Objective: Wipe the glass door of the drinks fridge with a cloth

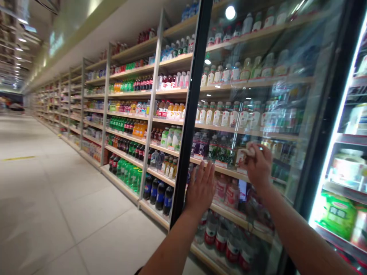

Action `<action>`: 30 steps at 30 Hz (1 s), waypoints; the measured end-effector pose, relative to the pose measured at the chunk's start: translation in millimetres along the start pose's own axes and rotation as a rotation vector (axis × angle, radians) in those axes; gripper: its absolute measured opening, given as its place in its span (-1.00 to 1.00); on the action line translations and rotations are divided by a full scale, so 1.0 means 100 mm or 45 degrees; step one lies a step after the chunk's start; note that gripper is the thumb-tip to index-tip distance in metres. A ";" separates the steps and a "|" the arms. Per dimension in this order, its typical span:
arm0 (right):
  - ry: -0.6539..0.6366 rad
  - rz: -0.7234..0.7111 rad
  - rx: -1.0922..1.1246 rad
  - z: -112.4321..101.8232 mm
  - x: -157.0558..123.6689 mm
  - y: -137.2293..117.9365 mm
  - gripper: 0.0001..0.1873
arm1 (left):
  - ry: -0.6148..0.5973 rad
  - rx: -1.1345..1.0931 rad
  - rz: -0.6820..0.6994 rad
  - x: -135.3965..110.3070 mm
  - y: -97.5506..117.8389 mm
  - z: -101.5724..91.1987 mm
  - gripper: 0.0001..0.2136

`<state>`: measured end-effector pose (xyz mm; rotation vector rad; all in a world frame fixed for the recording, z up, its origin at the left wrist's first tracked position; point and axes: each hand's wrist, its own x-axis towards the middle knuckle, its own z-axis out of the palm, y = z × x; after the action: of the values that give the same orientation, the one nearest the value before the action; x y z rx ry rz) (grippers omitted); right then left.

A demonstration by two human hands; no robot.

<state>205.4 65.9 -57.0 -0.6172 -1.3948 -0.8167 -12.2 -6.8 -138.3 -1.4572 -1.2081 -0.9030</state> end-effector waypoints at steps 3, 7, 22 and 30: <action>0.066 0.092 -0.053 -0.01 -0.10 -0.02 -0.52 | 0.004 0.007 -0.001 -0.01 0.01 0.00 -0.40; -0.202 -0.177 0.024 -0.06 -0.40 -0.18 -0.48 | 0.003 0.021 -0.005 -0.02 0.02 0.00 -0.39; -0.217 -0.404 0.083 0.12 0.14 -0.42 -0.53 | 0.037 0.058 0.003 -0.02 0.01 0.01 -0.41; -0.015 -0.108 -0.040 0.15 0.26 -0.37 -0.57 | 0.033 0.068 0.009 -0.03 0.02 0.01 -0.42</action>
<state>166.2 52.4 -32.6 -0.5909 -1.4289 -0.9053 -11.3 -6.3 -141.6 -1.4023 -1.1984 -0.8757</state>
